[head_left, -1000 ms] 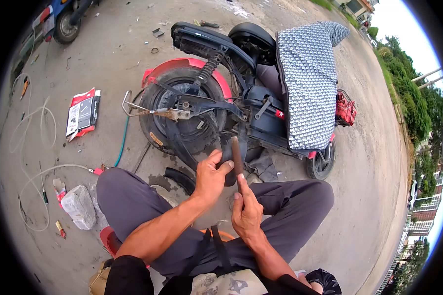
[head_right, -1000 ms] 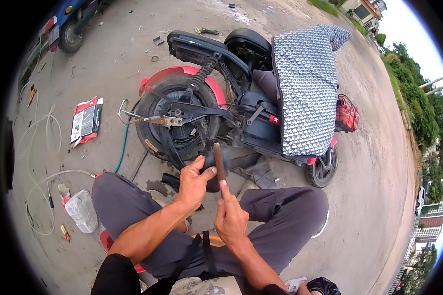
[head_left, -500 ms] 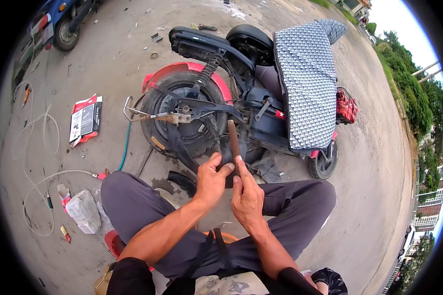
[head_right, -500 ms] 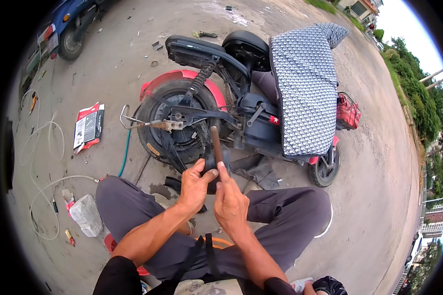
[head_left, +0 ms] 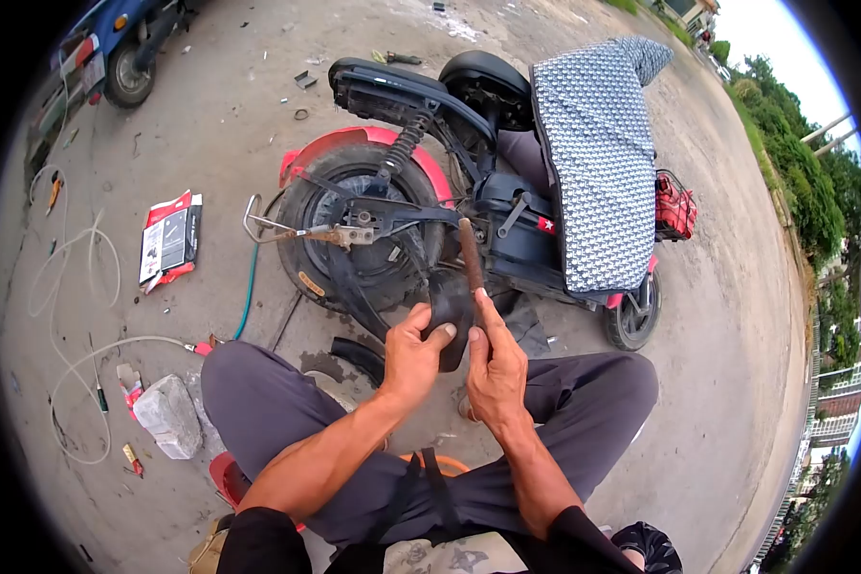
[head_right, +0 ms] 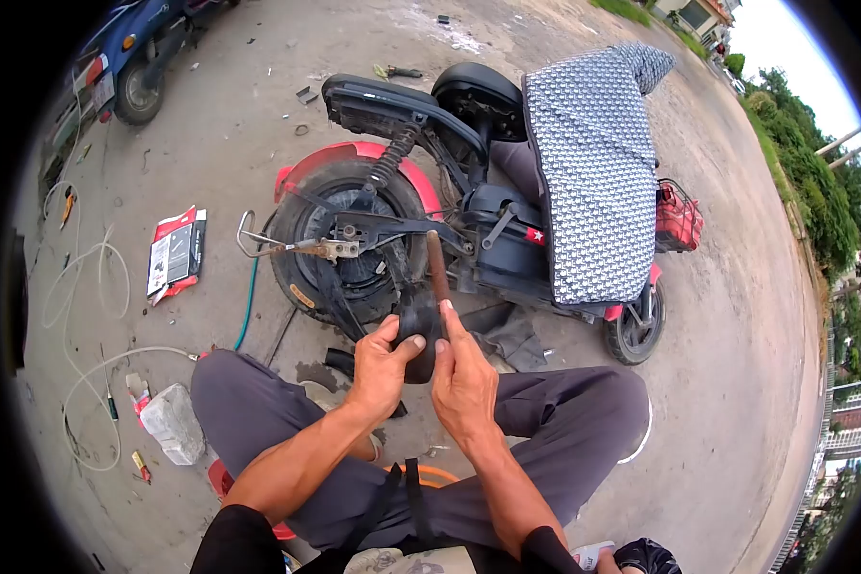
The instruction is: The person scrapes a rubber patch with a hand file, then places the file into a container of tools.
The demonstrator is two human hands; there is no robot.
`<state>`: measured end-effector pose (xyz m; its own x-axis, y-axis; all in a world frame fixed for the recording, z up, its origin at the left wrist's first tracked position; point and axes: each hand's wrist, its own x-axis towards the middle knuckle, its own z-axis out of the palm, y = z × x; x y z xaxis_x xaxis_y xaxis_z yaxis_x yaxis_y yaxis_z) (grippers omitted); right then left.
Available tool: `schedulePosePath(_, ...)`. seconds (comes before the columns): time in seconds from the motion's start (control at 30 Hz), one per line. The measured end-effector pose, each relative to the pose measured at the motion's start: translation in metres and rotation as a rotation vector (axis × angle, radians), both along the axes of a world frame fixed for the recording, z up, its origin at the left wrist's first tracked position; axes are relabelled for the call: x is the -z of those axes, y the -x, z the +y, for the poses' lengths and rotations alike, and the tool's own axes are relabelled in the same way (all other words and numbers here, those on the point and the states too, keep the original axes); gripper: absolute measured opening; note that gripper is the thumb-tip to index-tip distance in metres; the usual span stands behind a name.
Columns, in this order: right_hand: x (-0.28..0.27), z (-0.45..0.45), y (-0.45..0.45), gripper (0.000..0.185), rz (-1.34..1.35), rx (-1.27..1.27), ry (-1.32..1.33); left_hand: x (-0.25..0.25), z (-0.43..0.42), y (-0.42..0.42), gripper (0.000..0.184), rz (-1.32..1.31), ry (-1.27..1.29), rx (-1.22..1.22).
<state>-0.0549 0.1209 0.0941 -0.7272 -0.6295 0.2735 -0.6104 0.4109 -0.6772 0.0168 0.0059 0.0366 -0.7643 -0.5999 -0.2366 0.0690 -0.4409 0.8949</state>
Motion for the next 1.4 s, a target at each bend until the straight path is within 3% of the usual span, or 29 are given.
schedulePosePath(0.13, 0.014, 0.057, -0.050, 0.056, -0.089, -0.050, -0.041, -0.002, -0.003, 0.003, 0.019, 0.002, 0.103, -0.051)
schedulePosePath(0.17, 0.018, 0.057, -0.053, 0.056, 0.018, -0.042, -0.061, -0.005, -0.003, 0.004, 0.019, -0.015, 0.125, -0.037)
schedulePosePath(0.33, 0.008, -0.003, -0.012, 0.060, 0.037, -0.026, -0.035, 0.001, 0.000, 0.000, 0.017, -0.070, 0.143, 0.017)
schedulePosePath(0.5, 0.007, 0.040, -0.051, 0.061, -0.058, -0.050, -0.046, 0.008, -0.001, 0.001, 0.015, -0.041, 0.074, -0.029)
schedulePosePath(0.63, 0.007, 0.019, -0.028, 0.057, -0.088, -0.026, -0.042, 0.009, 0.001, 0.001, 0.018, -0.080, 0.167, 0.015)
schedulePosePath(0.9, 0.010, 0.002, 0.023, 0.054, -0.421, 0.106, 0.015, 0.016, 0.005, -0.005, 0.032, -0.032, 0.001, 0.012)
schedulePosePath(1.03, 0.050, 0.009, 0.021, 0.046, -0.594, 0.203, 0.054, 0.010, 0.004, -0.004, 0.029, -0.068, -0.062, 0.046)
schedulePosePath(1.1, 0.056, 0.009, 0.027, 0.043, -0.867, 0.226, 0.089, 0.012, 0.007, -0.007, 0.026, -0.074, -0.131, 0.051)
schedulePosePath(1.13, 0.056, 0.001, 0.022, 0.041, -0.894, 0.230, 0.254, 0.014, 0.008, -0.008, 0.026, -0.054, -0.186, 0.040)
schedulePosePath(1.23, 0.061, -0.013, 0.026, 0.041, -0.678, 0.206, 0.243, 0.021, 0.005, -0.006, 0.032, -0.100, -0.241, 0.056)
schedulePosePath(1.4, 0.077, -0.015, 0.023, 0.034, -0.863, 0.188, 0.441, 0.034, -0.003, 0.002, 0.035, -0.098, -0.322, 0.053)
